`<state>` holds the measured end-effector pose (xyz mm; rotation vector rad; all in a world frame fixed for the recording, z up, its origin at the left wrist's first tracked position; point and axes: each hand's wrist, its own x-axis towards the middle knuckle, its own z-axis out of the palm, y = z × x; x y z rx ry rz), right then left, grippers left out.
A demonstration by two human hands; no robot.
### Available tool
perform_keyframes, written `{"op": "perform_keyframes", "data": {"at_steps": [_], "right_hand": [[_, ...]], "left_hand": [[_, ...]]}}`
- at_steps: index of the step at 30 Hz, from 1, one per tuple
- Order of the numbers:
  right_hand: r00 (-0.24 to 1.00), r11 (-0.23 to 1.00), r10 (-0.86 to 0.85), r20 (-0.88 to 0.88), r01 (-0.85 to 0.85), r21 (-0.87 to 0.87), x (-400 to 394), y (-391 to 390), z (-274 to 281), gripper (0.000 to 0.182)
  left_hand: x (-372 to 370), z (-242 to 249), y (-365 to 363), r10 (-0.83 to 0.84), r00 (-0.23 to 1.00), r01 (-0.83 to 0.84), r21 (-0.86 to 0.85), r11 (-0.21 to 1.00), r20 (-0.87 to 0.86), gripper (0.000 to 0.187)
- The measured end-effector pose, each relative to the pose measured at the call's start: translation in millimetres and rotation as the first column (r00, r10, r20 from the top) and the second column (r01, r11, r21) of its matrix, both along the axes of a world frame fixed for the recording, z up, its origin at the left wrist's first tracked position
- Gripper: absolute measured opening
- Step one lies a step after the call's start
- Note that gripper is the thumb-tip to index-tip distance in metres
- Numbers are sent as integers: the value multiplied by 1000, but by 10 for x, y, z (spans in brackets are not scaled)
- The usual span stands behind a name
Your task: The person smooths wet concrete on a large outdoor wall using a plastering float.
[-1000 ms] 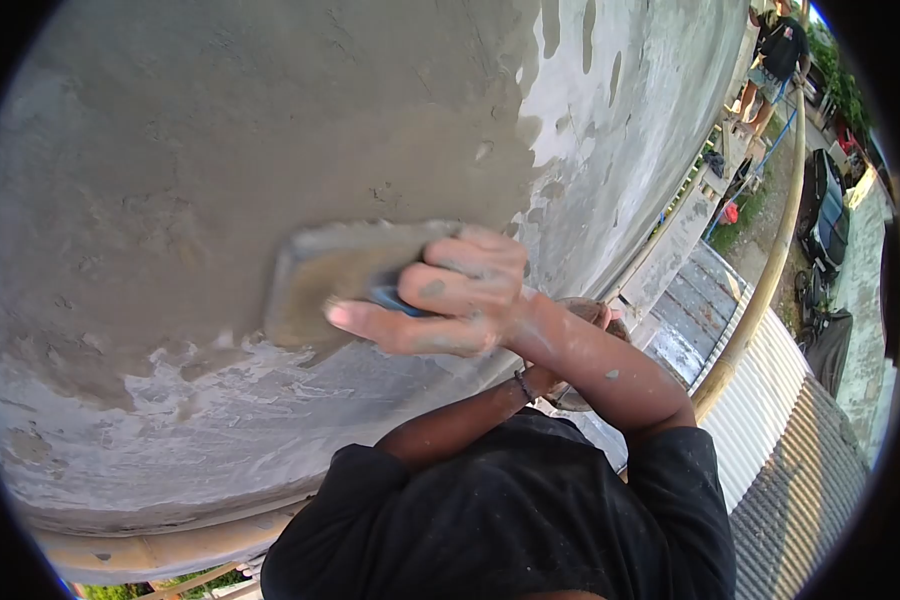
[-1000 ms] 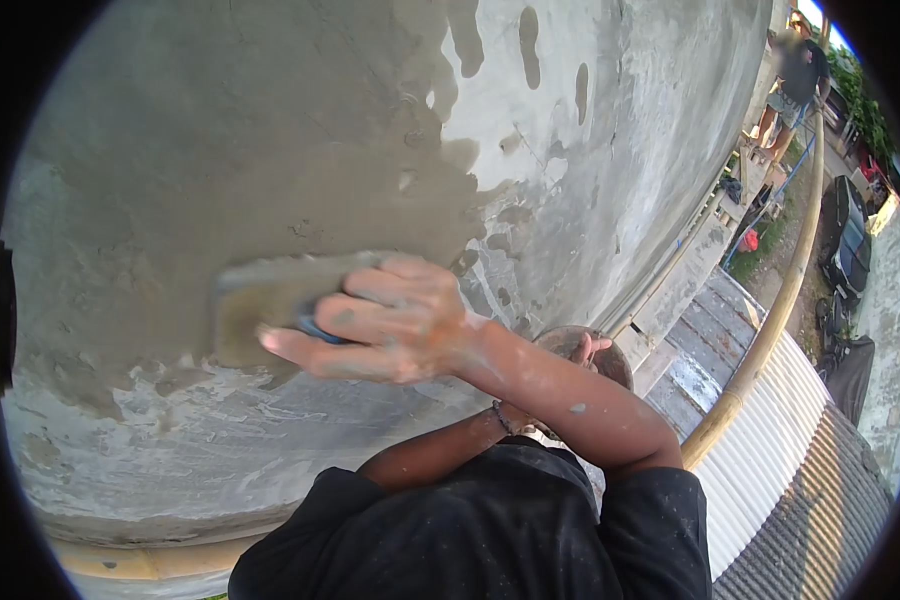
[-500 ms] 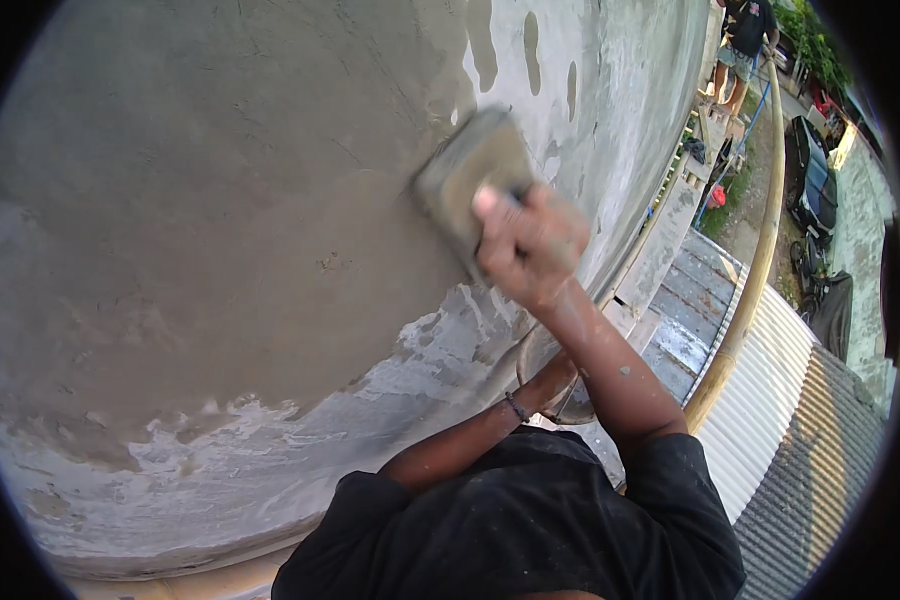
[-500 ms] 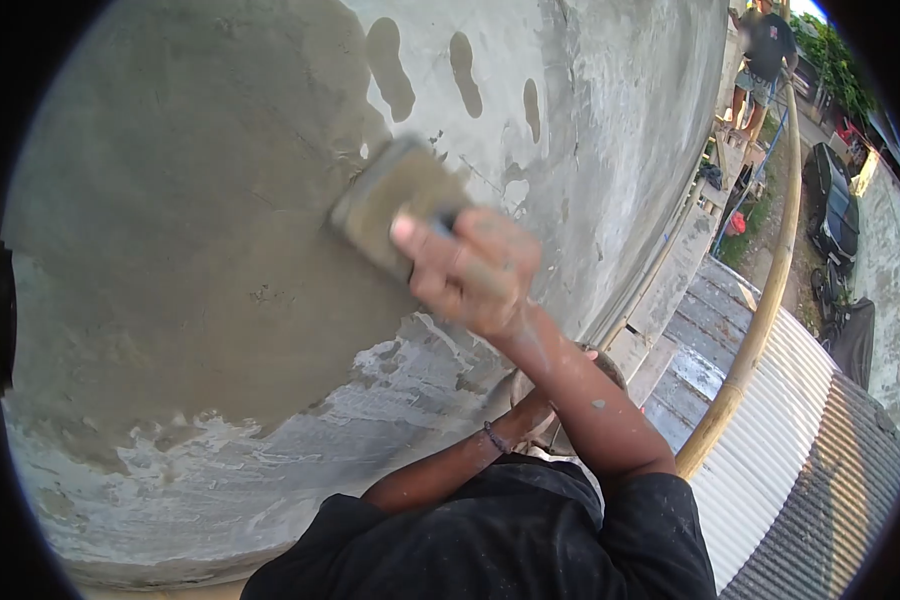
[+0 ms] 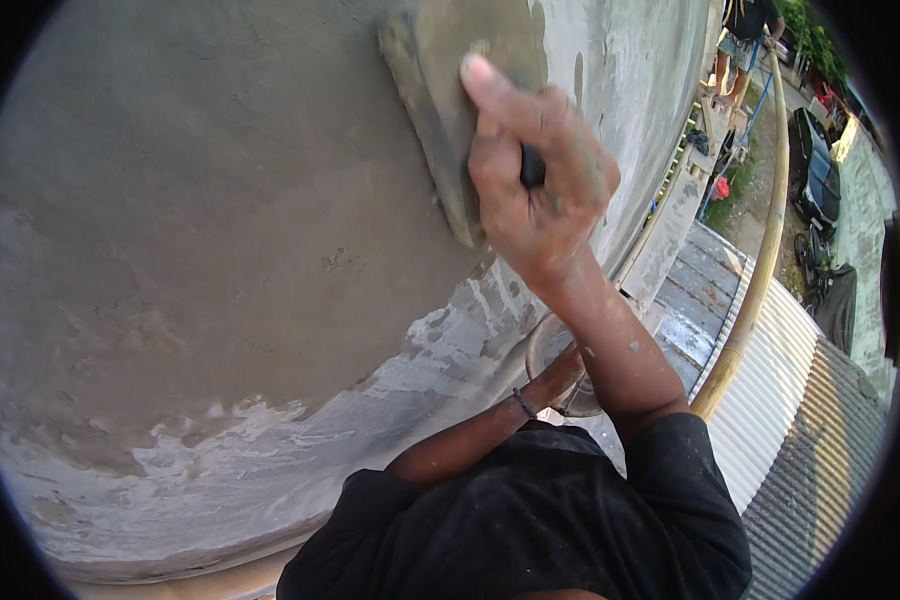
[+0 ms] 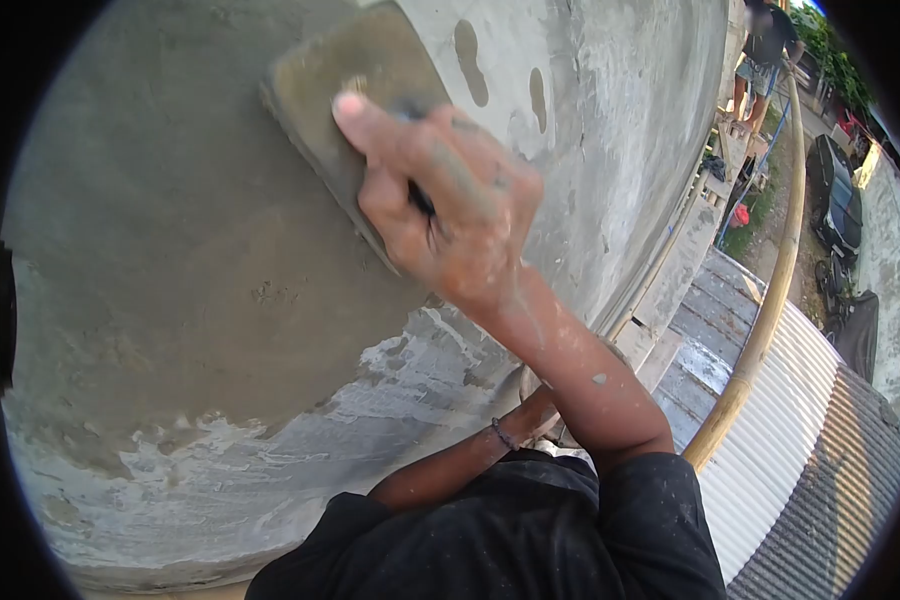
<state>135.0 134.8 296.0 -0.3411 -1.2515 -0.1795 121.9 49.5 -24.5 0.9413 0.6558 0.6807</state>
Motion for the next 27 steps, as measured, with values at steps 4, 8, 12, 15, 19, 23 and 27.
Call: {"op": "perform_keyframes", "data": {"at_steps": [4, 8, 12, 15, 19, 23, 27], "right_hand": [[985, 992, -64, 161, 81, -102, -21, -233, -726, 45], [995, 993, -96, 6, 95, 67, -45, 24, -101, 41], [998, 992, -63, -1, 63, 106, -50, 41, 215, 44], [974, 993, -101, 204, 111, -40, 3, -230, -773, 51], [949, 992, -118, 294, 124, -2, 121, -162, -856, 49], [998, 997, -49, -40, 51, 56, 21, 107, 257, 44], [993, 996, -58, 99, 50, 76, 39, -6, 72, 38]], "left_hand": [[168, 122, 247, 23, 1000, -25, 98, 995, 19, 51], [141, 31, 53, 24, 999, -21, 111, 994, -23, 52], [48, 138, -133, 78, 996, -73, 127, 989, -33, 55], [54, 545, 30, 103, 995, -102, 128, 986, -4, 53], [19, 702, -61, 112, 994, -110, 61, 992, -17, 50], [93, 659, -248, 125, 992, -126, -55, 990, -21, 47], [-82, 334, -119, -104, 994, 101, -62, 993, -42, 73]]}}
